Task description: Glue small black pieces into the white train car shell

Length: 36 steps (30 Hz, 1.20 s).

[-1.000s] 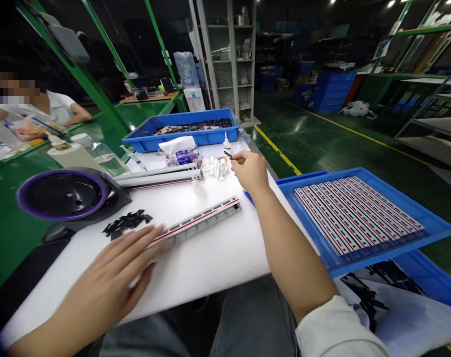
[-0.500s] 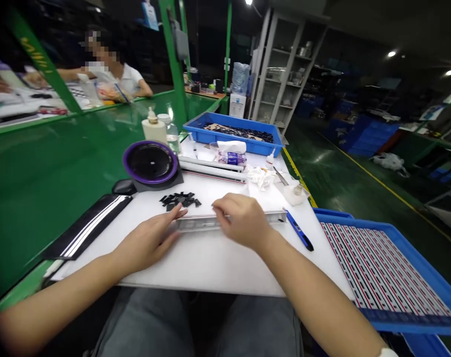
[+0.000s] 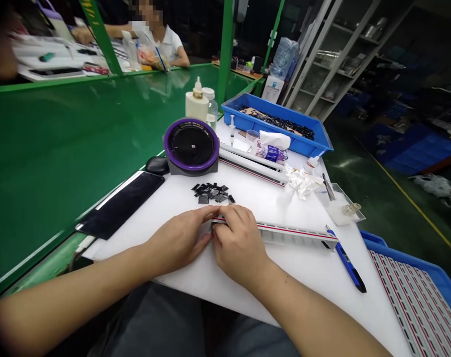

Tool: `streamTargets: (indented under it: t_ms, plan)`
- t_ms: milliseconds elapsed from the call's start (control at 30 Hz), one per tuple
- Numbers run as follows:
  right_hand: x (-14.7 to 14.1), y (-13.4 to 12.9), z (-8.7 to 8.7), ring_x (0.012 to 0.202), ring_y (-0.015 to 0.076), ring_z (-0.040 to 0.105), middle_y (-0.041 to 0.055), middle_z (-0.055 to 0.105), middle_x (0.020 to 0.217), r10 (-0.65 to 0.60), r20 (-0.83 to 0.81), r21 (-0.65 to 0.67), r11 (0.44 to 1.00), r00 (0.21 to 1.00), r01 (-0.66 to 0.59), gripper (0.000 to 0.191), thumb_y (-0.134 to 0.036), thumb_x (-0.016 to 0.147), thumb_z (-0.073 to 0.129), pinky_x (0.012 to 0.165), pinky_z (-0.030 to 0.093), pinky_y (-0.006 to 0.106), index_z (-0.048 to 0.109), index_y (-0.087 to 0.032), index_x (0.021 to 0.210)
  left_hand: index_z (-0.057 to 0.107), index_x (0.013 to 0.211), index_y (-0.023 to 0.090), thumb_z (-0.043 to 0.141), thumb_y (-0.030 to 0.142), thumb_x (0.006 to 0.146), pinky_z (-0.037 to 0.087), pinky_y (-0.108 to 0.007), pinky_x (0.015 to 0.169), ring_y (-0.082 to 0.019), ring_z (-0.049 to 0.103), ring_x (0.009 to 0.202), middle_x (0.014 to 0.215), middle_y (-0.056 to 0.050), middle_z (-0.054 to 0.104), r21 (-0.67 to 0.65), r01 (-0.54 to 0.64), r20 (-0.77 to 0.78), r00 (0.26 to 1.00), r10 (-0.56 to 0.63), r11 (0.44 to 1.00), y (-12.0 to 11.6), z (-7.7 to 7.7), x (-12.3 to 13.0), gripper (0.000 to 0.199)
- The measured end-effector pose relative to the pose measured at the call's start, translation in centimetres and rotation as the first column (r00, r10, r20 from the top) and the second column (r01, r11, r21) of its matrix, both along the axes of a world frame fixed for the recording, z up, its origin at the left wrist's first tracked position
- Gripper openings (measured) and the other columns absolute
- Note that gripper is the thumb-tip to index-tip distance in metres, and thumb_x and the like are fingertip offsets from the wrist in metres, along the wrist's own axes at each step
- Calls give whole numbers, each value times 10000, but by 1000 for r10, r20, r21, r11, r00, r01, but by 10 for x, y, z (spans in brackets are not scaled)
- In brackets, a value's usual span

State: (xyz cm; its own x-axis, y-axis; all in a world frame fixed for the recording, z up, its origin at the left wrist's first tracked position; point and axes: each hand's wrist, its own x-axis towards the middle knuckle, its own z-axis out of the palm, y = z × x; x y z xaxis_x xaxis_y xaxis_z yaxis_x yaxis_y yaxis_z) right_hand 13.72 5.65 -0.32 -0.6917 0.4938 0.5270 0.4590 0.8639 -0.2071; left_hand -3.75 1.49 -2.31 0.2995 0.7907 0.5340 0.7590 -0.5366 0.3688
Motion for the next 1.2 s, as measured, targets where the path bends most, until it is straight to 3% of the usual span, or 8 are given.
streamTargets:
  t_ms: [200, 300, 400, 633, 900, 1000, 1067, 1200]
  plan:
    - [30, 13, 23, 1027, 241, 624, 110, 658, 1096, 50, -267, -3, 999, 962, -53, 205, -95, 817, 582, 866, 550, 430, 695, -195, 956, 510, 1150, 148, 505, 127, 899, 582, -364, 885, -221, 681, 1019, 1147, -130, 690, 55, 4, -107, 994, 2, 999, 2, 0, -2, 252]
    - [65, 37, 36, 914, 227, 639, 75, 647, 962, -146, -509, 106, 968, 849, 229, 142, -132, 802, 610, 823, 545, 424, 700, -214, 876, 590, 943, 159, 468, 116, 926, 569, -383, 935, -240, 653, 1112, 1338, -155, 610, 98, 30, -219, 976, -8, 995, 2, 1, -4, 131]
    - [95, 67, 41, 997, 247, 617, 99, 612, 1046, -396, -595, -18, 876, 699, 481, 134, -203, 812, 600, 854, 537, 427, 685, -206, 915, 650, 965, 148, 492, 133, 917, 561, -428, 959, -276, 640, 1131, 1374, -162, 583, 158, 11, -294, 955, 37, 987, 2, 1, -3, 165]
    - [114, 101, 26, 1068, 278, 629, 140, 604, 1249, -662, -125, -513, 681, 740, 523, 546, -314, 724, 667, 903, 511, 460, 480, -203, 1224, 703, 1004, 139, 470, 155, 904, 550, -546, 893, -355, 652, 1064, 1295, -203, 623, 143, -79, -410, 902, 132, 987, 1, 6, 5, 254]
    - [106, 98, 23, 909, 298, 644, 133, 694, 986, -606, 242, -375, 662, 757, 650, 222, -315, 827, 560, 785, 490, 409, 592, -178, 999, 701, 951, 135, 393, 90, 887, 533, -522, 880, -329, 685, 1005, 1315, -228, 610, 66, -119, -506, 852, 136, 991, -5, 16, 9, 318]
    - [105, 95, 28, 911, 263, 642, 99, 692, 975, -544, 35, -447, 742, 839, 500, 179, -313, 840, 557, 817, 493, 401, 607, -185, 955, 702, 906, 154, 428, 188, 934, 547, -510, 845, -317, 699, 954, 1283, -201, 640, 49, -149, -484, 861, 154, 988, -5, 18, 11, 278]
    - [100, 87, 34, 925, 236, 652, 72, 679, 1004, -419, -233, -592, 777, 878, 215, 271, -356, 851, 563, 815, 514, 383, 592, -204, 1073, 704, 879, 157, 471, 272, 942, 551, -504, 841, -322, 698, 962, 1257, -189, 659, 43, -167, -460, 872, 168, 985, -4, 18, 15, 268]
    - [84, 62, 46, 830, 213, 657, 61, 656, 977, -191, -555, -737, 563, 810, -373, 444, -437, 839, 580, 643, 527, 332, 522, -242, 1233, 708, 898, 148, 539, 403, 922, 544, -496, 887, -326, 678, 1047, 1221, -180, 682, 33, -200, -371, 907, 198, 979, -2, 15, 21, 307]
